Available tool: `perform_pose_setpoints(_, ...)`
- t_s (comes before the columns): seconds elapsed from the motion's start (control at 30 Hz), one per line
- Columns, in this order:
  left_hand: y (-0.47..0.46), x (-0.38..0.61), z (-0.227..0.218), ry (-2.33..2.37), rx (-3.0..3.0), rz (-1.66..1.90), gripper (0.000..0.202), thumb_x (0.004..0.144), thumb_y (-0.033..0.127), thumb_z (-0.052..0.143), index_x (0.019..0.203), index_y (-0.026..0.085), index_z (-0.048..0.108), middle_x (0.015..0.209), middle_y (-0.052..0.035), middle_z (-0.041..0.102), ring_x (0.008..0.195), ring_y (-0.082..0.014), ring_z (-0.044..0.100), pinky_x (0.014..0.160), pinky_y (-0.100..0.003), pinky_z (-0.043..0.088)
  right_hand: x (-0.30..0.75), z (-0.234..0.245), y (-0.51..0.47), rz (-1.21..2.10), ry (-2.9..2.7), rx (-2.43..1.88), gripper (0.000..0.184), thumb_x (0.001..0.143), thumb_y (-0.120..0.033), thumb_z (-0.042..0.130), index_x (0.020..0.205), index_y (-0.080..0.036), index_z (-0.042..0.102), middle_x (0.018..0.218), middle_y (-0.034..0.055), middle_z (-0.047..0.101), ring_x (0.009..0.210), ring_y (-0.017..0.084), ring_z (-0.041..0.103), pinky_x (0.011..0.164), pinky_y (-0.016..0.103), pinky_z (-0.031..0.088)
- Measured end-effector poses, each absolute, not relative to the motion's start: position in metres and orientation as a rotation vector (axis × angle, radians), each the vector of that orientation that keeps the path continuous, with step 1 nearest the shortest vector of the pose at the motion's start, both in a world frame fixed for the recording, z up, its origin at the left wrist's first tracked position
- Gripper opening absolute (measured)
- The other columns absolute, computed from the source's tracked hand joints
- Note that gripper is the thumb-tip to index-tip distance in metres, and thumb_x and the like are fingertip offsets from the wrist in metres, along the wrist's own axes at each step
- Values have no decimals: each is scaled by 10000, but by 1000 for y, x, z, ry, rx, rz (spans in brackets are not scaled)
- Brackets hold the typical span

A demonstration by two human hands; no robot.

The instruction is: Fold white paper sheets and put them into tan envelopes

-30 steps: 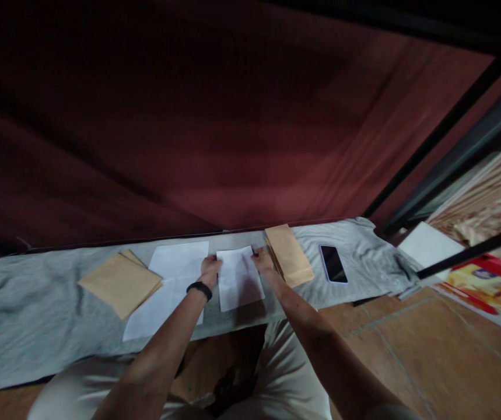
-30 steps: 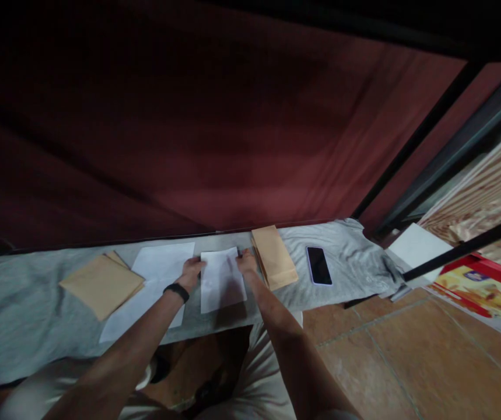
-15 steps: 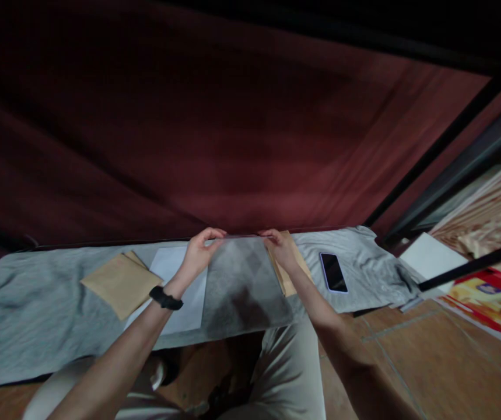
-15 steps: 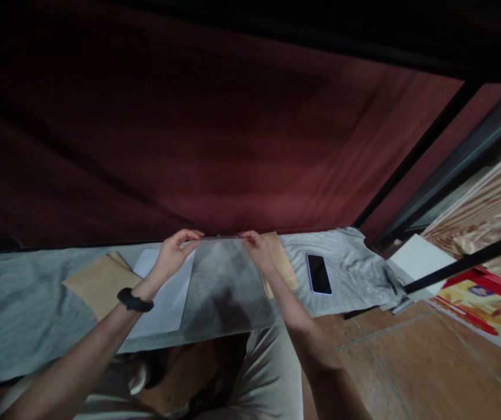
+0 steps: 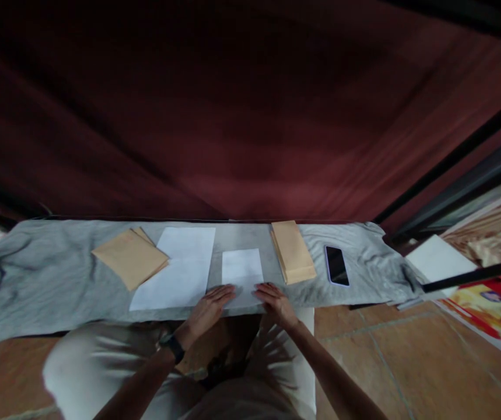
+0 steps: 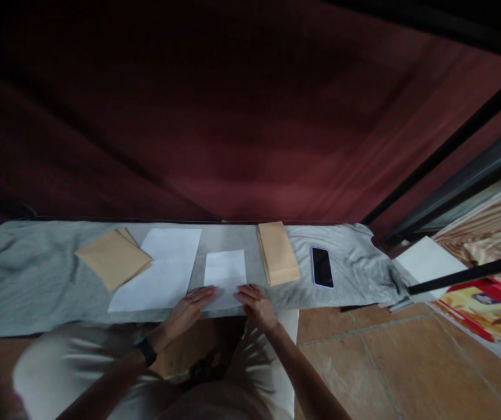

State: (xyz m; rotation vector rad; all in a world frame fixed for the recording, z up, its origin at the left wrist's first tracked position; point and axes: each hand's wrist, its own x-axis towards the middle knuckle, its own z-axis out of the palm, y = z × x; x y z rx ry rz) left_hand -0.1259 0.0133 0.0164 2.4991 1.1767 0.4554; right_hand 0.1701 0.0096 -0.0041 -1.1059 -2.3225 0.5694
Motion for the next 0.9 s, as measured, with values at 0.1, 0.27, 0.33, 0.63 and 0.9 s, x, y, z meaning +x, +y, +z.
perform_pose_setpoints(0.1, 14, -126, 17, 1153, 2473, 464, 340, 937, 184, 515, 1233, 262, 663, 1389, -35, 620, 1306, -191, 551, 1122, -424, 440, 173, -3, 8, 551, -2315, -1097, 358, 903, -141, 627, 1246, -235, 675, 1386, 78, 608, 1298, 227, 536, 1134, 452, 386)
perform_pose_setpoints(0.27, 20, -121, 12, 1333, 2166, 708, 295, 980, 370, 483, 1101, 239, 717, 1186, -43, 732, 1125, -182, 659, 1045, -368, 496, 168, -2, 21, 576, -2193, -1200, 249, 959, -217, 605, 1191, -222, 696, 1232, 78, 700, 1149, 217, 629, 1012, 396, 473)
perform_pose_setpoints(0.33, 23, -117, 9, 1431, 2017, 761, 310, 971, 412, 487, 1064, 227, 718, 1100, -50, 754, 1035, -189, 684, 984, -349, 522, 163, -2, 28, 562, -2127, -1293, 194, 960, -230, 610, 1121, -209, 715, 1141, 74, 731, 1087, 217, 653, 980, 374, 481)
perform_pose_setpoints(0.63, 46, -98, 15, 1857, 1696, 737, 340, 955, 445, 463, 848, 180, 645, 699, -2, 641, 649, -144, 583, 627, -242, 432, 139, 10, 54, 472, -2006, -1828, 241, 1019, -327, 511, 950, -198, 702, 899, 55, 754, 856, 191, 706, 728, 230, 473)
perform_pose_setpoints(0.9, 66, -89, 31, 2083, 1674, 473, 295, 978, 420, 466, 960, 197, 658, 787, -40, 699, 724, -169, 636, 614, -251, 357, 123, 24, 71, 399, -2010, -2098, 299, 1033, -441, 473, 1049, -252, 705, 943, 37, 771, 854, 185, 730, 697, 221, 475)
